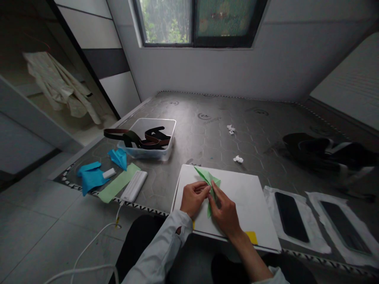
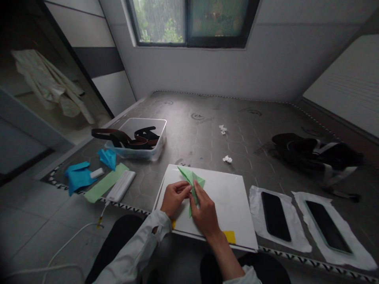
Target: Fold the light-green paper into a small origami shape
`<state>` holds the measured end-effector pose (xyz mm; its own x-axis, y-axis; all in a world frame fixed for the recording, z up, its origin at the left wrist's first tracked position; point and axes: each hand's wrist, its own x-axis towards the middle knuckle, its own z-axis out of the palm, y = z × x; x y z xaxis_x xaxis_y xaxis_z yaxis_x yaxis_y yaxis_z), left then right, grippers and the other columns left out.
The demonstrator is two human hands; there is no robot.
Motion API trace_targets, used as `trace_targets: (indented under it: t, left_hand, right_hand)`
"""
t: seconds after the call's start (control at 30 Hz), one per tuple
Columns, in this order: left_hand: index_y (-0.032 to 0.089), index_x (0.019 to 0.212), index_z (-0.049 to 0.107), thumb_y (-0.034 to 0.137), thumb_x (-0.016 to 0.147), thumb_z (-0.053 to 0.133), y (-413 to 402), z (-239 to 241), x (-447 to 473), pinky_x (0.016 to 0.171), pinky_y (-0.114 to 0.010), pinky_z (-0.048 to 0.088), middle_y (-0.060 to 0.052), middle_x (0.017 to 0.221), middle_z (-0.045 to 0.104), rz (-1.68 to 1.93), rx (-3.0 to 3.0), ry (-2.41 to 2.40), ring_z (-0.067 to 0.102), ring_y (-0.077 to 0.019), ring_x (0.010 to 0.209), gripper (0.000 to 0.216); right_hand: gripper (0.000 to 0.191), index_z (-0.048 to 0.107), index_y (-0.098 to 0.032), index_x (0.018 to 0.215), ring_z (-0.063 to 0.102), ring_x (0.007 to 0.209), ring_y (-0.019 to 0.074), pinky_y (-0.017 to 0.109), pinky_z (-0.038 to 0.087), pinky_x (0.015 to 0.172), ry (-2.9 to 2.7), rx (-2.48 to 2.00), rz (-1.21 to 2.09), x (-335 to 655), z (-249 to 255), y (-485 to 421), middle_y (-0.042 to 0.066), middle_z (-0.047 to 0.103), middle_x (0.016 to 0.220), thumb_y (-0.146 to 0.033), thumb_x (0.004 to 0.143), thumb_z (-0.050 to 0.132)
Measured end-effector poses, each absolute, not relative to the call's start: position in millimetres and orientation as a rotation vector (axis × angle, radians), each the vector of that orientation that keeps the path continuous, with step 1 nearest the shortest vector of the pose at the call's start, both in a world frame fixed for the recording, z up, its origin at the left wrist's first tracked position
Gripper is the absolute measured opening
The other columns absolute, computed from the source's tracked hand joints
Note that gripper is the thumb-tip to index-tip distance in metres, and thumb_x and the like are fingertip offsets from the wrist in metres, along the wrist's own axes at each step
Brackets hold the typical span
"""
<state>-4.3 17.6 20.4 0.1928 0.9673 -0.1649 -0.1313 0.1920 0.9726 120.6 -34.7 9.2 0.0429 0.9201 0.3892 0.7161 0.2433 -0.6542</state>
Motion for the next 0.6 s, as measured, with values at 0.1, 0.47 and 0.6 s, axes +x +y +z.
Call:
trace_targets:
  t: [0.1,0.47,0.6]
  left_hand:
    - [0.007,0.090,0.072,0.039,0.070,0.075,17,21,-5,0.066,-0.030,0.061,-0.014,0.084,0.076,1.016,1.055,1.036,0.073,-0.0230,0.073,0.038]
    - [0.009,0.096,0.073,0.033,0.072,0.073,19,14,-4,0.066,-0.029,0.061,-0.013,0.082,0.077,1.034,1.095,1.083,0.073,-0.0222,0.072,0.034]
    - [0.009,0.095,0.073,0.030,0.072,0.072,19,11,-4,0.066,-0.029,0.060,-0.012,0.081,0.077,1.014,1.113,1.091,0.073,-0.0222,0.072,0.031]
  right_hand:
    - [0.047,0.043,-0.019,0.140,0.056,0.121,0.0250,0.041,0.048,0.101,-1.716,-1.524,0.309,120,10,-35,0.011,0.057,0.133,-0.027,0.094,0.048]
    - [0.048,0.040,-0.017,0.142,0.052,0.124,0.0238,0.042,0.047,0.104,-1.871,-1.457,0.167,122,6,-34,0.012,0.053,0.137,-0.020,0.095,0.047]
    - [0.049,0.039,-0.017,0.143,0.052,0.125,0.0241,0.043,0.047,0.103,-1.919,-1.442,0.122,123,5,-33,0.012,0.052,0.138,-0.017,0.094,0.046]
